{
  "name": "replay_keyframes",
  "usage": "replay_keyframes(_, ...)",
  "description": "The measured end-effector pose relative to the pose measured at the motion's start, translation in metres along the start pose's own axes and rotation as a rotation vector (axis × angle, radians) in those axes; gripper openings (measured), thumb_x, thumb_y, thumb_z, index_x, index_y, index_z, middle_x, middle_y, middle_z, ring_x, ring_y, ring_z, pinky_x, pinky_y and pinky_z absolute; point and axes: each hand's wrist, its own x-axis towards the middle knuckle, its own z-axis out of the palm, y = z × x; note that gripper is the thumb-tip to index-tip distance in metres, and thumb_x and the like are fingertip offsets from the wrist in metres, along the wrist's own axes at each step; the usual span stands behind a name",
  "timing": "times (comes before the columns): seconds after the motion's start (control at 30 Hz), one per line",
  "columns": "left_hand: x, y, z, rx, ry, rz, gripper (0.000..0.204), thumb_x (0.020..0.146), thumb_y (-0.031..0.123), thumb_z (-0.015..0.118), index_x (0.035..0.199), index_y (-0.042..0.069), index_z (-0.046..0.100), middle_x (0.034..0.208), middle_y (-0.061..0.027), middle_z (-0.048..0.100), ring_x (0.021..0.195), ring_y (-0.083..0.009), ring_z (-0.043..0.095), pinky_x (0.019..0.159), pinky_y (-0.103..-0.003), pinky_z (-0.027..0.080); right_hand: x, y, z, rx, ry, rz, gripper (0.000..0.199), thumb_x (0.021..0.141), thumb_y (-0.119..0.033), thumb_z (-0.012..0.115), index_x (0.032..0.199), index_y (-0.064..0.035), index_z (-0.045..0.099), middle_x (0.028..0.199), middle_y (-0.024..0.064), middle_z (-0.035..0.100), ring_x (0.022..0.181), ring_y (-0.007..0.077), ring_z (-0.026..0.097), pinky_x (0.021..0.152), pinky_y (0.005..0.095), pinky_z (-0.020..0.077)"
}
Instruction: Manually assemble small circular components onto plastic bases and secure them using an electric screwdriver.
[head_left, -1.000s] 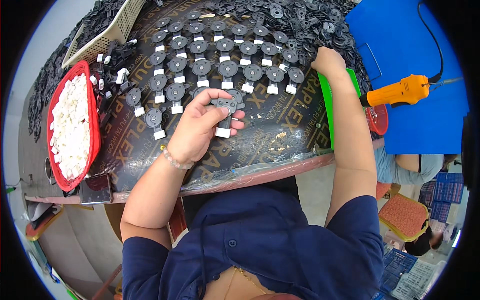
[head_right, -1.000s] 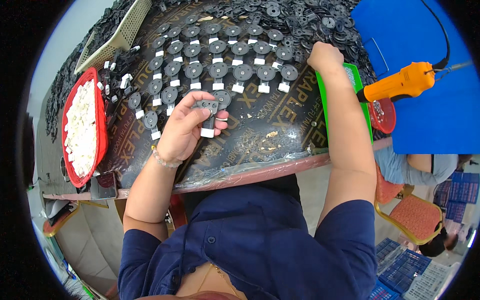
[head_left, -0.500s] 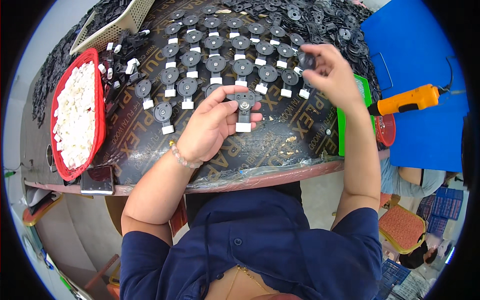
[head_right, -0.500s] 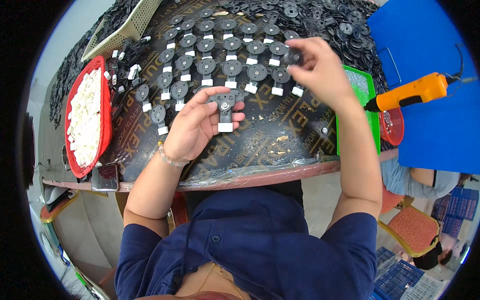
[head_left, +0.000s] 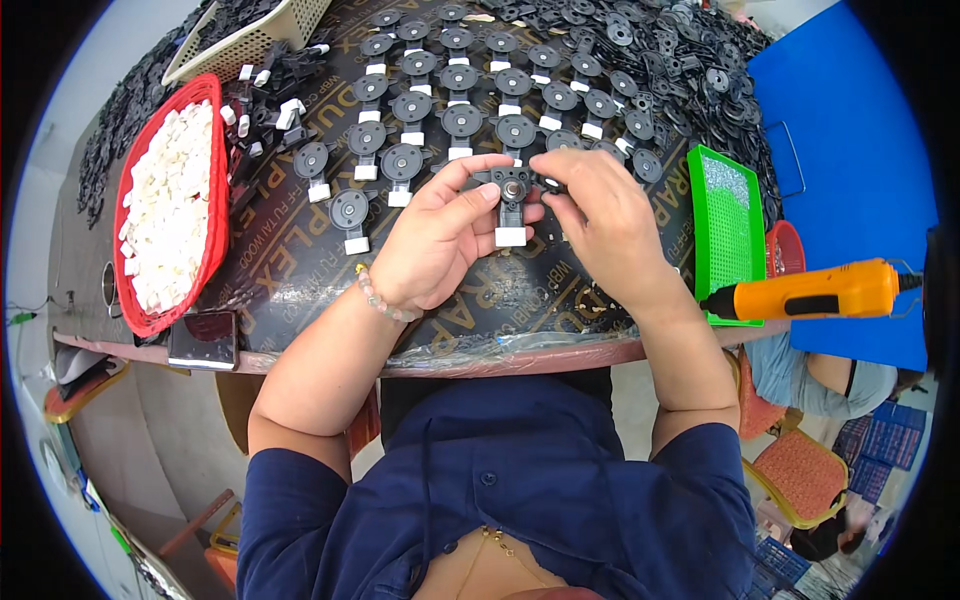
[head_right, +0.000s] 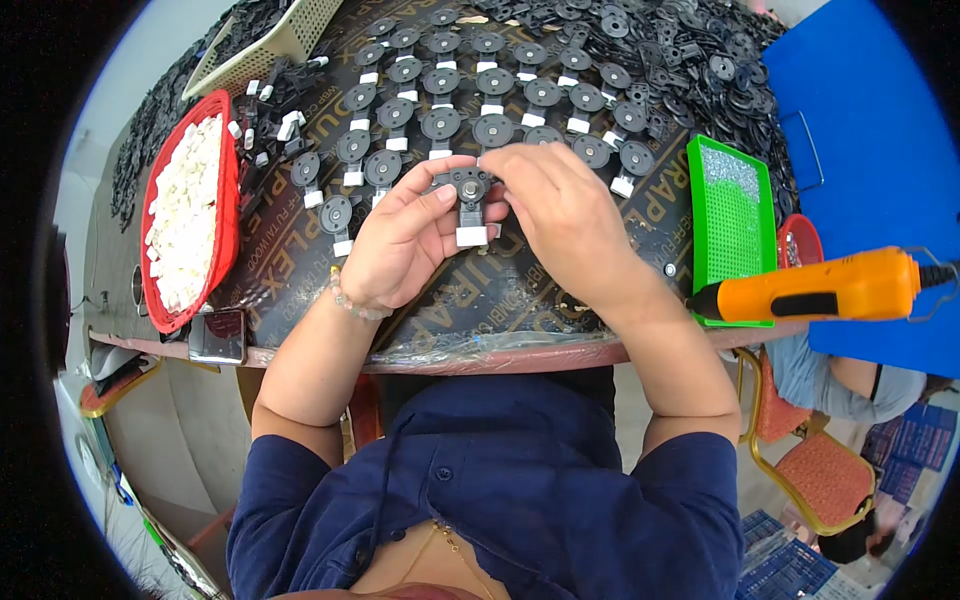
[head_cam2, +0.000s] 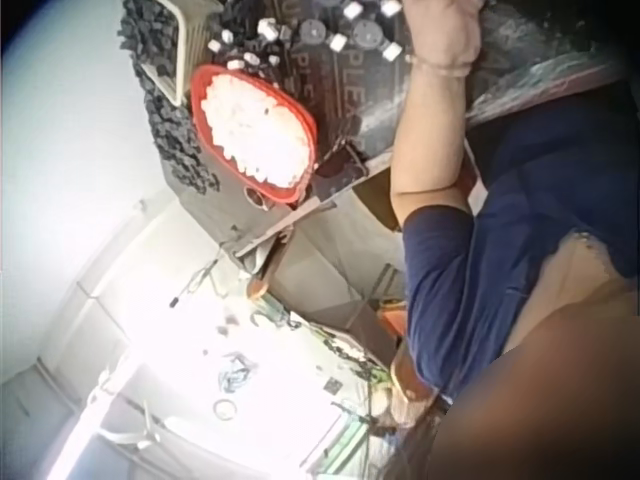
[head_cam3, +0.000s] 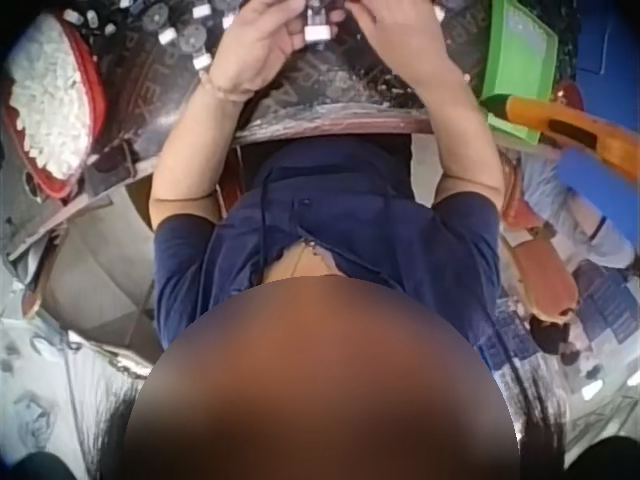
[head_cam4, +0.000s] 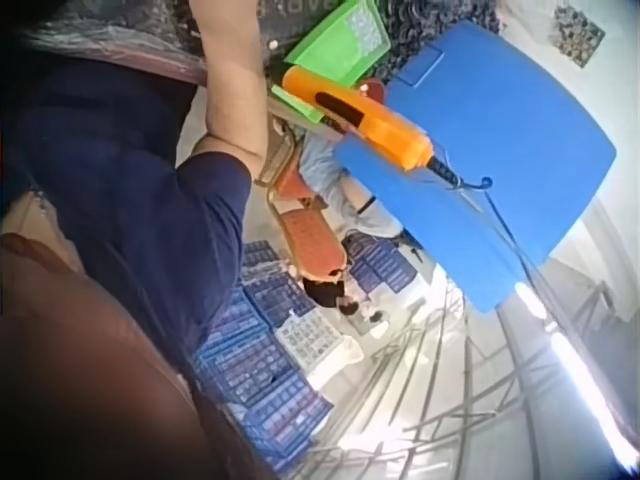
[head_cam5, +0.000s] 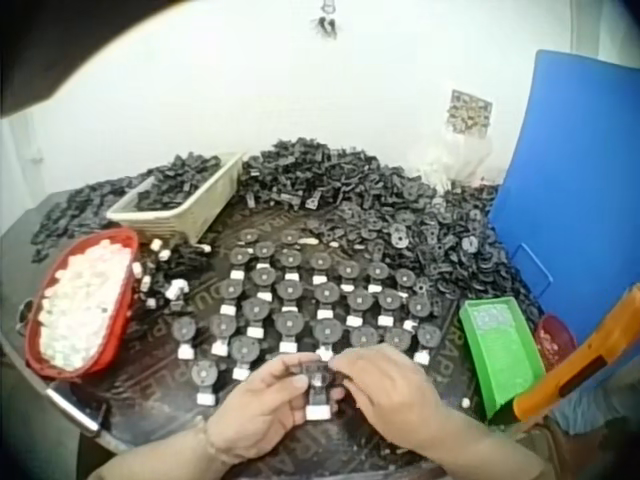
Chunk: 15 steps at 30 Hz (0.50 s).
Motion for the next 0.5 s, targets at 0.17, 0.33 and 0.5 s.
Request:
replay_keyframes(0.17, 0.0, 0.0, 0.001, -0.031, 0.019, 0.018, 0.035, 0.103, 0.011, 0.053, 0.136, 0.0, 0.049, 0.121, -0.0179, 0.064, 0.11, -0.0276, 0.067, 0.095, -0.042, 0.057, -0.006, 0.001, 0.014, 0.05, 0.064, 0.005, 0.041, 0.076, 0.012, 0.069, 0.114, -0.0038, 0.065, 0.107, 0.0133, 0.069, 0.096, 0.0325, 0.067, 0.083, 0.0403, 0.0548)
replay_keyframes(0.33, 0.0, 0.0, -0.001, -0.068, 0.013, 0.021, 0.034, 0.103, 0.012, 0.053, 0.134, 0.0, 0.049, 0.121, -0.0173, 0.064, 0.109, -0.0276, 0.068, 0.095, -0.042, 0.057, -0.008, -0.002, 0.017, 0.147, 0.092, 0.021, 0.038, 0.081, 0.014, 0.062, 0.115, -0.0029, 0.065, 0.116, 0.0136, 0.069, 0.098, 0.0298, 0.066, 0.086, 0.0383, 0.0547)
replay_keyframes(0.5, -0.001, 0.005, 0.001, -0.098, -0.001, 0.018, 0.031, 0.104, 0.012, 0.051, 0.132, 0.001, 0.049, 0.122, -0.019, 0.064, 0.11, -0.0289, 0.068, 0.095, -0.043, 0.058, -0.015, 0.0, 0.012, 0.063, 0.101, 0.113, 0.034, 0.081, 0.012, 0.065, 0.111, -0.0035, 0.068, 0.122, 0.0122, 0.067, 0.099, 0.0247, 0.061, 0.086, 0.0348, 0.0541)
